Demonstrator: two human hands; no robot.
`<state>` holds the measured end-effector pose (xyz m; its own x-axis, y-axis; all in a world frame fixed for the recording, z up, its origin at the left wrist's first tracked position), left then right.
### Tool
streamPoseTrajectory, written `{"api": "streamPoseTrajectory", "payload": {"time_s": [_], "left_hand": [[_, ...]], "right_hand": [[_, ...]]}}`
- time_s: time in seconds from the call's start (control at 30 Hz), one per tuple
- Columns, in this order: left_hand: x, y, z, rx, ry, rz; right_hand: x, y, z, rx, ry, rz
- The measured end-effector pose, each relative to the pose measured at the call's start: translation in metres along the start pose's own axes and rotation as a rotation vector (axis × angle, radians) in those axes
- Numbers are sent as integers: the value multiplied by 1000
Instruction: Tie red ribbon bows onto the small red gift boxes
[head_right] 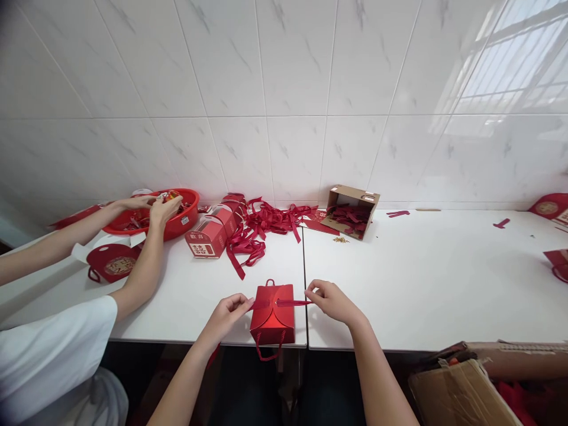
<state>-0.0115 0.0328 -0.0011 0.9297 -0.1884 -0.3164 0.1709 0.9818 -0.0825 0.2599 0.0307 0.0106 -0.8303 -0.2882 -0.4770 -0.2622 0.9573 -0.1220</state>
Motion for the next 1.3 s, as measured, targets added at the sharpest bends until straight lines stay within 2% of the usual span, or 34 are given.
{"api": "streamPoseTrajectory", "payload": {"time_s": [0.13, 0.3, 0.47, 0.67, 0.9, 1.07, 1.1, 1.17, 1.23, 1.3], "left_hand": [[-6, -4, -24, -28, 178, 121], [-17, -13, -34, 0, 153, 221], [-22, -15, -27, 57, 136, 296], [-32, -13, -19, 65, 243, 305], [-33, -12, -18, 75, 235, 294], [-39, -21, -5, 159, 173, 477], [-39, -25, -2, 152, 161, 462], [-33, -35, 3, 92, 142, 299], [-21, -45, 5, 18, 126, 59], [-8, -52, 5, -19, 103, -85]], "right_hand": [[-8, -5, 36, 114, -132, 169], [-18, -14, 66, 190, -154, 281], [-25, -15, 68, 173, -151, 389], [-34, -18, 74, 214, -191, 484], [-26, -21, 71, 249, -271, 608], [-28, -33, 50, 220, -300, 750], [-27, -37, 43, 204, -263, 739], [-19, -45, 29, 157, -125, 612], [-2, -50, 15, 96, 20, 362], [18, -53, 4, 55, 80, 127]]}}
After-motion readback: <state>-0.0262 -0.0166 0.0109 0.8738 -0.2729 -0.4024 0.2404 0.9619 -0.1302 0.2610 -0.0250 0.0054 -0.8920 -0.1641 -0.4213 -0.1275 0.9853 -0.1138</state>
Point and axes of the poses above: each hand's wrist, its own y-axis towards the middle knuckle, its own x-axis out of the palm, z = x × y, the point moved 3 cm from there along y, towards the middle knuckle, and after that the axes turned 1 degree about x, right-handed, at the moved point
